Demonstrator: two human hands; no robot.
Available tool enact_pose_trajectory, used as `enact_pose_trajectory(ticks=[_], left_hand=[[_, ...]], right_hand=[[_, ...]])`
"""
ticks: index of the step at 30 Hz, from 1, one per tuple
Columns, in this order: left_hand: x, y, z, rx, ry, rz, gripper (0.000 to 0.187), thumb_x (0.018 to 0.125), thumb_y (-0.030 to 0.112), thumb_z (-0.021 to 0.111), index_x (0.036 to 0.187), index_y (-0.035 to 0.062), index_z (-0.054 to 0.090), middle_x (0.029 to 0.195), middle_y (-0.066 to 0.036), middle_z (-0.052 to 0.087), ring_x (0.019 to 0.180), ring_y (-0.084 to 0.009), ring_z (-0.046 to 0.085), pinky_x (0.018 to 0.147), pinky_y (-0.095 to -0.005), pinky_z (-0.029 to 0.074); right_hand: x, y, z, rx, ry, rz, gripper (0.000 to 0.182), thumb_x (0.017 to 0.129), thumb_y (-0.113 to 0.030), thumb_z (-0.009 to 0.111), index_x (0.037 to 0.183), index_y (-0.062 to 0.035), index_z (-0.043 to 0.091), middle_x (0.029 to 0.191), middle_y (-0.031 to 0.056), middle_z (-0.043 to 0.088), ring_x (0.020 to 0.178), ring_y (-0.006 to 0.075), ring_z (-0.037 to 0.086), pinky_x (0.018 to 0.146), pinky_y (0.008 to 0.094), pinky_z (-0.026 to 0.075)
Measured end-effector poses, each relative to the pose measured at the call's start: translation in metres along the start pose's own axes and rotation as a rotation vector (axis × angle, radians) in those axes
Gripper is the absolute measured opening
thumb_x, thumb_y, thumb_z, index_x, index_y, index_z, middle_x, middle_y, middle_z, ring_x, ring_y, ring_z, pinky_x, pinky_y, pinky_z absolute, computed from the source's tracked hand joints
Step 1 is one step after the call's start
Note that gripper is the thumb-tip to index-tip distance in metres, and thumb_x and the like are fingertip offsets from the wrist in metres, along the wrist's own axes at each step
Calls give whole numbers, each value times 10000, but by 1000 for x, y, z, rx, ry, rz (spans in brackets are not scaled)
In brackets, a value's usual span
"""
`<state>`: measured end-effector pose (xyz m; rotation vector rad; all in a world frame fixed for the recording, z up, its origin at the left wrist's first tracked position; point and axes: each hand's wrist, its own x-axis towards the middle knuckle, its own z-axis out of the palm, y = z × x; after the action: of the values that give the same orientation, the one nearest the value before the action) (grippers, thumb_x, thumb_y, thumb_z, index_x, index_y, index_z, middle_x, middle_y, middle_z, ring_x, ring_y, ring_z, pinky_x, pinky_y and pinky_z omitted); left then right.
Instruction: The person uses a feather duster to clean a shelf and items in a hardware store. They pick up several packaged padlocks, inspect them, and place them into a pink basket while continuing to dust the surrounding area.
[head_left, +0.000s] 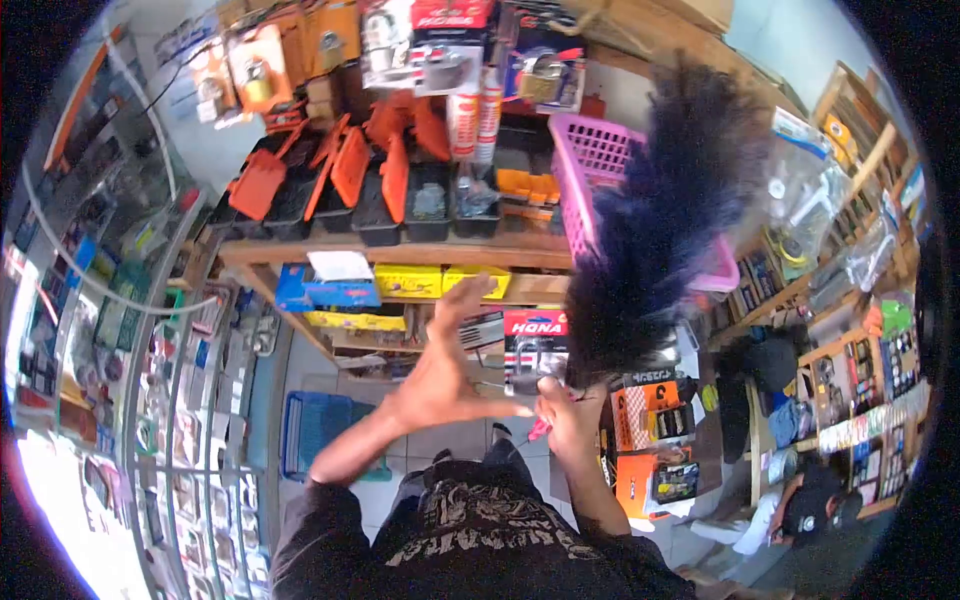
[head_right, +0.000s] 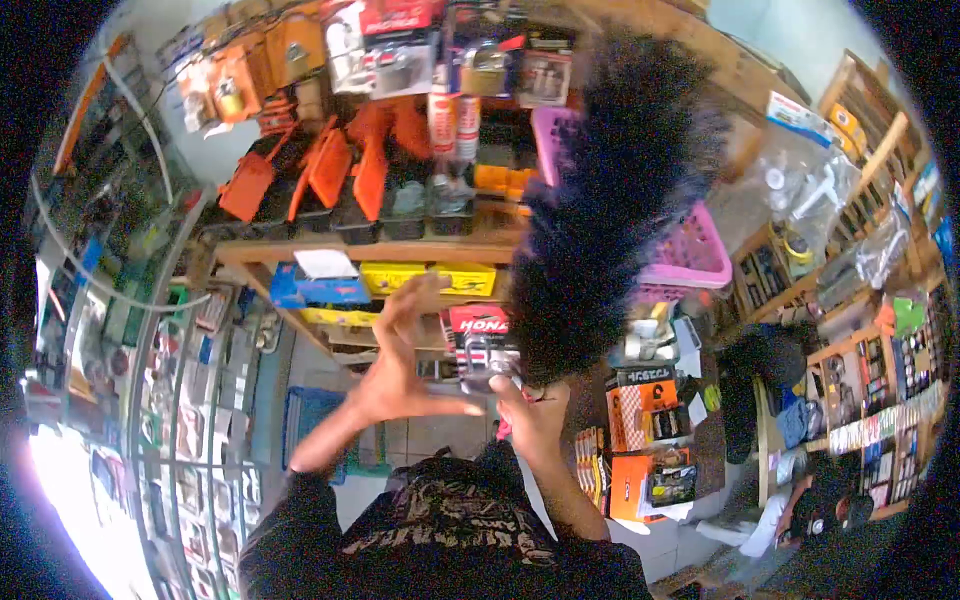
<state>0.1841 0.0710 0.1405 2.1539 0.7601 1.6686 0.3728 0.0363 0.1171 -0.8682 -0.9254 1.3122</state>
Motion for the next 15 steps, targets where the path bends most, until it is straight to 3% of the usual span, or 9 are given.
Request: enact_pose_trajectory(ticks=[2,4,6,8,9,11,12,14,15], left_hand=[[-46,-2,8,-623,168,-460,942,780,514,729,1402,-1,245,1470,-207,311,1366,-336,318,1118,-439,251],[-78,5,9,-1001,190,-796,728,916,524,551,1397,20,340,1374,-123,455,1281,-228,435,1073,-400,324],[-89,11,13,-979,503,-1055,427,1007,410,436,1293,102,510,1072,-8,639,943,-120,609,861,-335,479],[-99,6,6,-1077,692,-1175,425,1005,421,429,1286,115,521,1065,-26,648,928,-145,624,849,-346,496],[-113,0,-1,-1063,730,-1168,425,1005,421,429,1286,115,521,1065,-26,648,928,-145,624,849,-346,496],[-143,-12,-20,-1396,712,-951,448,1012,446,378,1281,122,527,1077,-45,651,942,-166,630,855,-358,502],[-146,-7,-32,-1381,746,-937,448,1012,446,378,1281,122,527,1077,-45,651,942,-166,630,855,-358,502],[-139,6,-55,-1387,840,-940,500,1007,491,331,1280,124,533,1093,-69,649,979,-185,630,881,-380,503],[-136,13,-59,-1203,910,-1132,568,998,537,283,1301,117,517,1153,-79,634,1043,-213,618,939,-407,477]], right_hand=[[-9,11,10,15,-63,90,211,789,-104,773,852,-32,585,622,-19,522,453,53,437,397,225,309],[-17,31,14,-69,-137,360,168,796,-35,717,838,-46,554,602,-17,500,422,60,406,401,239,326],[-20,59,16,-149,-190,409,153,831,-96,708,855,-42,567,589,-26,510,425,57,423,401,233,329],[-17,80,10,-649,-266,-20,213,887,-210,678,823,-35,575,591,-34,521,436,49,438,402,227,334],[-15,81,14,-650,-251,-91,324,918,-318,643,781,-34,568,569,-46,500,452,39,442,416,214,343],[-13,73,5,-615,-332,20,321,938,-291,610,759,-26,578,562,-35,480,492,56,434,456,240,334],[-10,72,-6,-609,-372,92,295,942,-248,596,766,-10,599,560,-18,471,521,80,431,489,277,350],[1,62,-19,-829,-650,-4,329,955,-232,567,728,6,574,551,38,484,515,92,441,487,301,348],[2,54,-17,-933,-745,-62,379,956,-256,566,690,13,542,539,94,478,482,133,433,478,322,339]])
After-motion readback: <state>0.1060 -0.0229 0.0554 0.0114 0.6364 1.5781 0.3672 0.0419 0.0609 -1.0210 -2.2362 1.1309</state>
